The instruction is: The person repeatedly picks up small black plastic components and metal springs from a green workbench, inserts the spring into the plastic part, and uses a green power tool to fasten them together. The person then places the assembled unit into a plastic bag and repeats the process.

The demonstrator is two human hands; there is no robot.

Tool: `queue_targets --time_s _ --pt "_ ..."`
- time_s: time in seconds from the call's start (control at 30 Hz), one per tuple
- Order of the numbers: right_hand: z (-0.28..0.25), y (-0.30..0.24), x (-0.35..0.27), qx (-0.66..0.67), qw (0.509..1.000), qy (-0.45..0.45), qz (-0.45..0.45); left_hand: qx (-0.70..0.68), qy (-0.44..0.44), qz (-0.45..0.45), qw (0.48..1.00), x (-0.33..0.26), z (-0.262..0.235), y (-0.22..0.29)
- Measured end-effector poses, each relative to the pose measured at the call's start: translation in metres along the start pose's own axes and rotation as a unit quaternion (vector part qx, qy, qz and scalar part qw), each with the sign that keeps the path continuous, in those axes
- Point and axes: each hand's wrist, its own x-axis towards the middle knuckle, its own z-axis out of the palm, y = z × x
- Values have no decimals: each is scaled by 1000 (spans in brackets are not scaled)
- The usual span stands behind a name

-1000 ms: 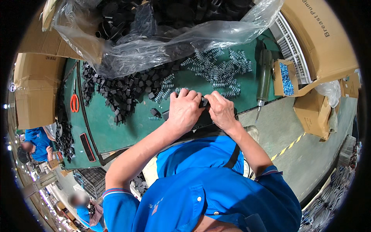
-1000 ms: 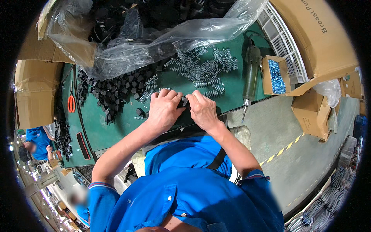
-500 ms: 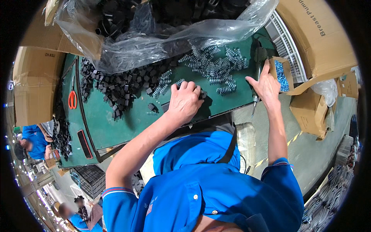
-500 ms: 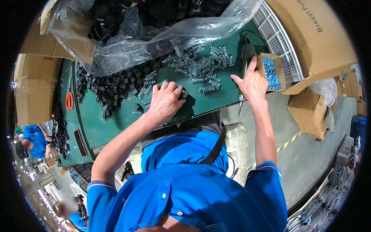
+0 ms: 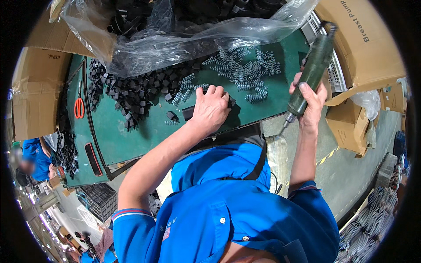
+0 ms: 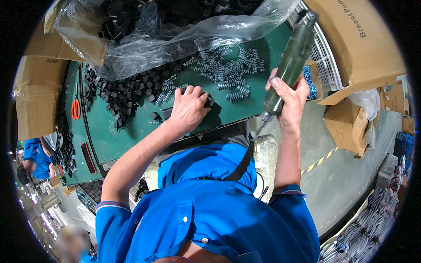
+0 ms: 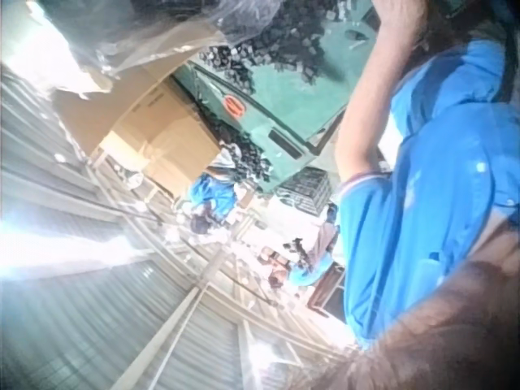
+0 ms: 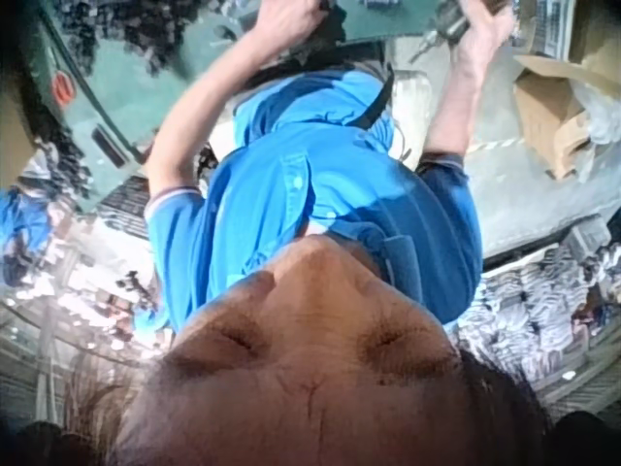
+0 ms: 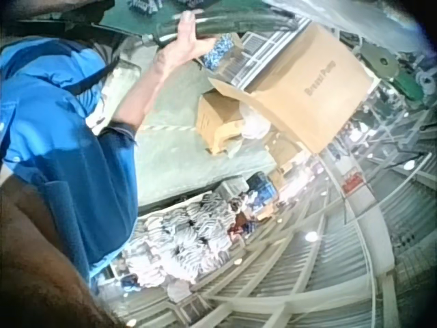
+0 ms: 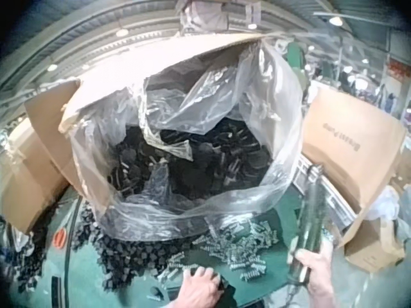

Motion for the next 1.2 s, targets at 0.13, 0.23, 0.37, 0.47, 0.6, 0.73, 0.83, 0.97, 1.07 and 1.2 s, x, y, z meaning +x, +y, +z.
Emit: queue_targets --time_s 0.13,0.23,0.37,0.47,0.6,0.73,0.83,0.97,1.07,1.2 --pt "50 -8 5 164 978 -13 -128 -10 19 -1 1000 -1 1 0" --pt "77 2 9 162 972 -33 -167 -20 28 -3 999 -2 4 -1" --pt "101 13 8 150 971 -57 -178 -33 37 -4 999 -2 5 -1" --pt "104 24 11 137 970 -72 -189 -36 44 -4 998 -2 6 -2" --pt "104 30 12 95 973 -69 -199 -40 47 -5 998 -2 7 -3" --pt "109 30 9 102 973 -62 -196 -41 51 -4 998 -2 8 -4" --pt "108 31 9 97 973 -65 -199 -41 50 -3 998 -1 7 -4" --pt "107 34 9 94 975 -64 -192 -40 51 -3 998 -1 7 -3" --pt "107 37 8 80 975 -60 -198 -43 52 -2 998 -1 7 -3" --pt "108 34 5 35 979 -62 -189 -43 55 -6 998 0 9 -2"
